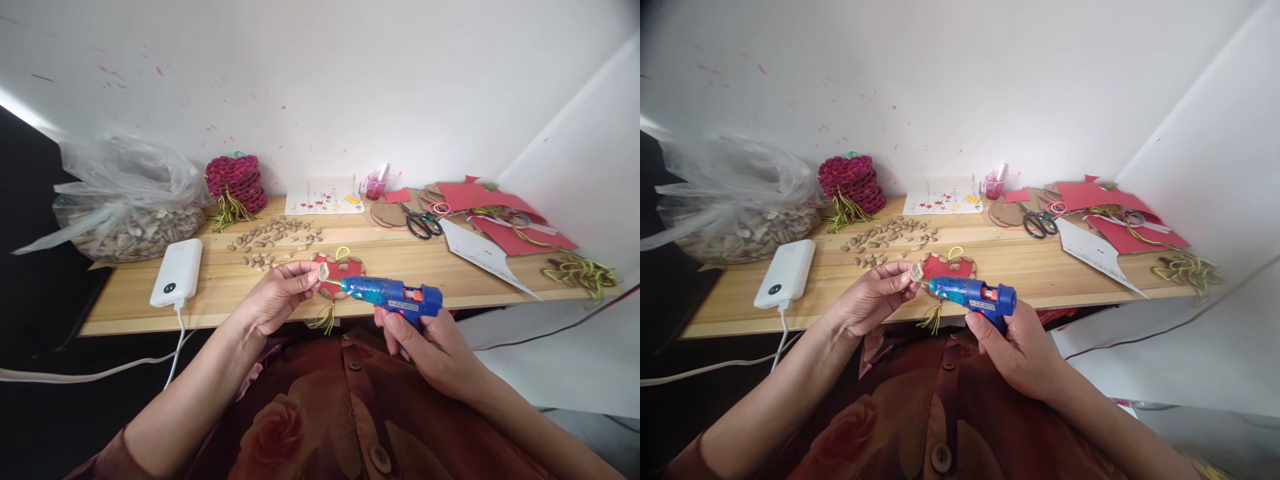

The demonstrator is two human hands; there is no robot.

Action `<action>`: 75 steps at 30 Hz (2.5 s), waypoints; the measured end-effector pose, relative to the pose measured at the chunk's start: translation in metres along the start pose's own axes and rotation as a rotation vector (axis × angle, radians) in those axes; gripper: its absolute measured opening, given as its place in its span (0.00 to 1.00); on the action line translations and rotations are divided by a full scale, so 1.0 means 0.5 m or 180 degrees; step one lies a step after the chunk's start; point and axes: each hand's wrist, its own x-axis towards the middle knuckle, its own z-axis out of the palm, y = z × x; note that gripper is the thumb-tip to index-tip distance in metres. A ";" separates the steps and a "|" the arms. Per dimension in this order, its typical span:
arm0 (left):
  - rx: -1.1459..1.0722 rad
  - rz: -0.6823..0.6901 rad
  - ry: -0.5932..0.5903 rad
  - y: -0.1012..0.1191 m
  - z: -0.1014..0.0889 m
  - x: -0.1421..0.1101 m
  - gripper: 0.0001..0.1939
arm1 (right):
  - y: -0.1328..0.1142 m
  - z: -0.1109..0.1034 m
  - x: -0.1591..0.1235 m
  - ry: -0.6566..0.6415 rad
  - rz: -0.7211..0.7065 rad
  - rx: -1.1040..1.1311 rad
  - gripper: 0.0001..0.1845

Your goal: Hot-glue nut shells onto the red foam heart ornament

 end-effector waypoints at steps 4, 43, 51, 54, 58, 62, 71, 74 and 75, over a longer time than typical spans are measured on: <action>-0.0010 -0.0016 -0.0019 -0.002 -0.002 0.000 0.22 | 0.005 0.000 0.000 0.0044 -0.0006 -0.0060 0.24; 0.2683 0.1149 0.0264 0.023 -0.019 0.077 0.11 | 0.089 -0.008 0.098 0.1036 0.0881 0.2212 0.26; 0.4934 0.2348 -0.0058 -0.002 -0.009 0.119 0.08 | 0.129 -0.018 0.177 0.1020 0.0933 0.2585 0.27; 0.5329 0.2506 -0.0237 -0.003 -0.011 0.128 0.09 | 0.139 -0.011 0.194 0.0938 0.0940 0.2674 0.26; 0.5735 0.2536 -0.0435 -0.004 -0.010 0.132 0.09 | 0.152 0.000 0.204 0.0952 0.1051 0.2737 0.25; 0.5989 0.2440 -0.0607 -0.007 -0.005 0.131 0.10 | 0.161 0.005 0.205 0.0964 0.1067 0.2727 0.25; 0.5995 0.2486 -0.0745 -0.008 -0.003 0.130 0.09 | 0.168 0.006 0.198 0.0907 0.1092 0.2537 0.21; 0.5966 0.2518 -0.0748 -0.008 -0.003 0.130 0.10 | 0.169 0.007 0.197 0.0917 0.1084 0.2538 0.20; 0.5963 0.2527 -0.0748 -0.008 -0.003 0.130 0.11 | 0.170 0.007 0.197 0.0922 0.1083 0.2520 0.20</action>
